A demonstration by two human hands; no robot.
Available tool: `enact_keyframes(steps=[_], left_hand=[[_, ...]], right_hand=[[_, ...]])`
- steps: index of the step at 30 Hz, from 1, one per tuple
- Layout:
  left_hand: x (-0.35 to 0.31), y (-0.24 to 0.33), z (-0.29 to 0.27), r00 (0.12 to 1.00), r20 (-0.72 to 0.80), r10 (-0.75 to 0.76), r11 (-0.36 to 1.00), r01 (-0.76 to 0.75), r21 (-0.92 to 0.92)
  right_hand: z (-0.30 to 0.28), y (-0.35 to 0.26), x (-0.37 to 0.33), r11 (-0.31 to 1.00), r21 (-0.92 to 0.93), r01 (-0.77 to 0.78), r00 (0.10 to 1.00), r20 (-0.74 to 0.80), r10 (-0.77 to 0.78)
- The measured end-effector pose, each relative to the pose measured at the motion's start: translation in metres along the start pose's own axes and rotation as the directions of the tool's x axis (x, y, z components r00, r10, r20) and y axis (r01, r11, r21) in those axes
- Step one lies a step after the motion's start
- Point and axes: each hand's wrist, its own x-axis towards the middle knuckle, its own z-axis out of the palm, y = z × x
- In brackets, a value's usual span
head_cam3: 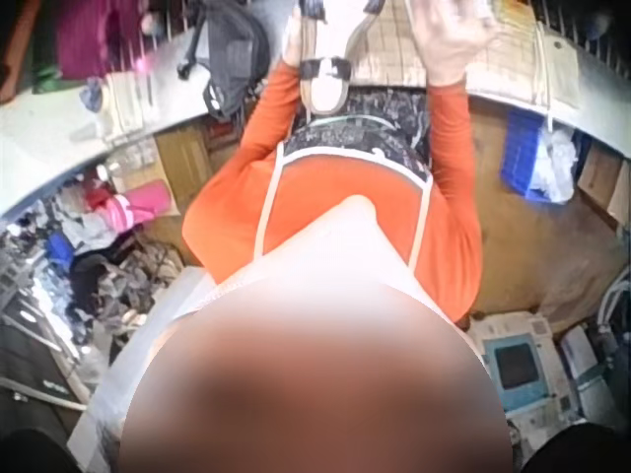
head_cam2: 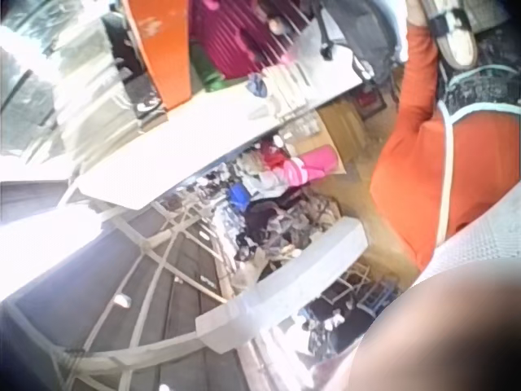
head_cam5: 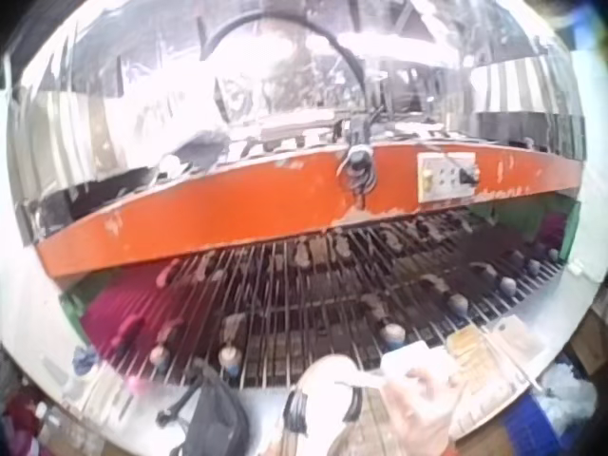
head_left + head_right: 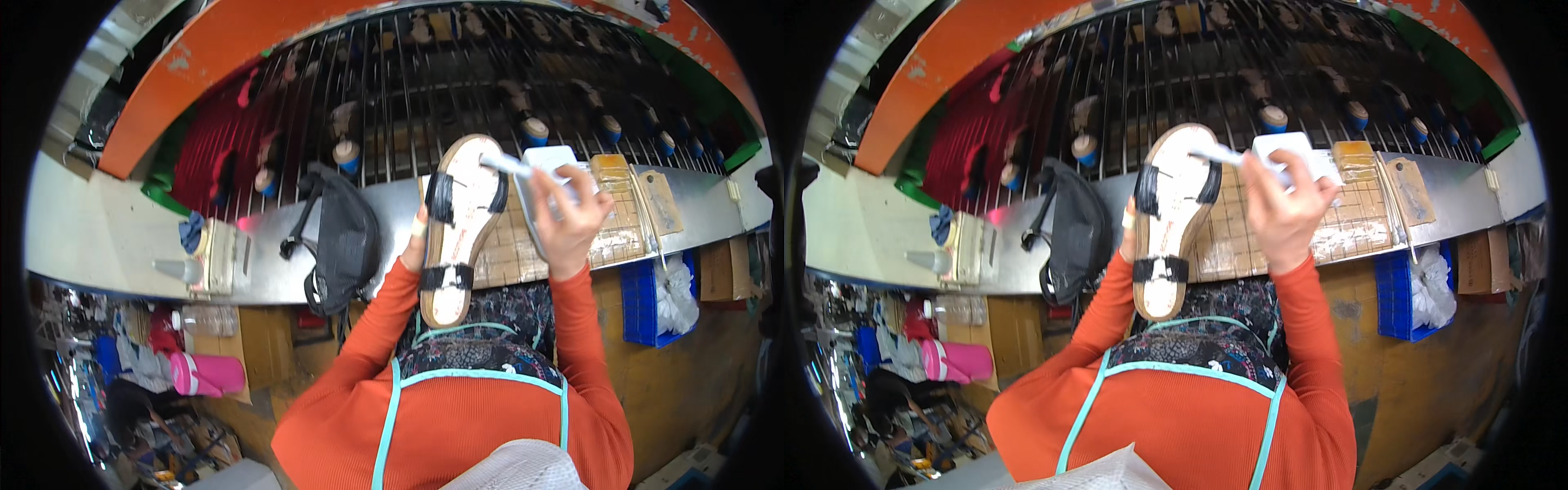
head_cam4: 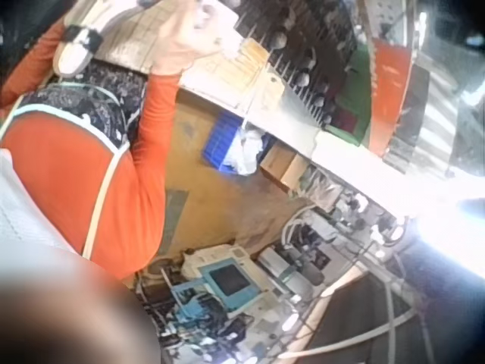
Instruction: The person applies glue to the sole and side edges of a blue and black shoe using a small brush. They repeatedly dip the brush into a white container and spread the adhesive along the shoe's perimeter.
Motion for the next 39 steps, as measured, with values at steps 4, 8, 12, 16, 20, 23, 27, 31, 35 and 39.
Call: enact_keyframes(steps=[4,8,12,16,20,23,27,31,35,39], left_hand=[[0.010,-0.008,0.003,0.996,0.025,0.090,0.984,-0.084,-0.158],[0.027,-0.019,-0.029,0.997,0.075,0.010,0.881,0.027,-0.472],[0.057,-0.031,-0.044,0.981,0.083,-0.177,0.677,0.183,-0.713],[0.106,-0.025,-0.069,0.943,0.046,-0.330,0.607,0.249,-0.754],[0.158,-0.020,-0.093,0.884,-0.006,-0.468,0.456,0.236,-0.858],[0.188,-0.022,-0.105,0.864,-0.214,-0.455,0.530,0.070,-0.845],[0.215,-0.045,-0.114,0.750,-0.551,-0.365,0.590,-0.272,-0.760],[0.239,-0.069,-0.132,0.749,-0.548,-0.371,0.481,-0.350,-0.804],[0.258,-0.076,-0.147,0.816,-0.461,-0.350,0.402,-0.313,-0.860],[0.255,-0.071,-0.139,0.698,-0.540,-0.469,0.411,-0.369,-0.834]], right_hand=[[-0.019,-0.009,-0.018,0.989,0.143,-0.020,0.984,0.179,-0.006],[-0.025,0.003,-0.045,0.501,0.667,-0.552,0.813,0.564,0.144],[-0.032,0.027,-0.075,0.112,0.681,-0.723,0.647,0.612,0.455],[-0.044,0.051,-0.091,-0.004,0.742,-0.670,0.612,0.556,0.563],[-0.053,0.065,-0.092,0.019,0.777,-0.629,0.640,0.504,0.580],[-0.056,0.071,-0.091,0.051,0.783,-0.620,0.647,0.473,0.598],[-0.053,0.075,-0.088,0.030,0.803,-0.596,0.641,0.453,0.620],[-0.047,0.079,-0.081,0.061,0.803,-0.593,0.656,0.438,0.614],[-0.042,0.082,-0.068,0.105,0.803,-0.586,0.680,0.418,0.602],[-0.031,0.084,-0.045,0.129,0.790,-0.600,0.699,0.438,0.566]])
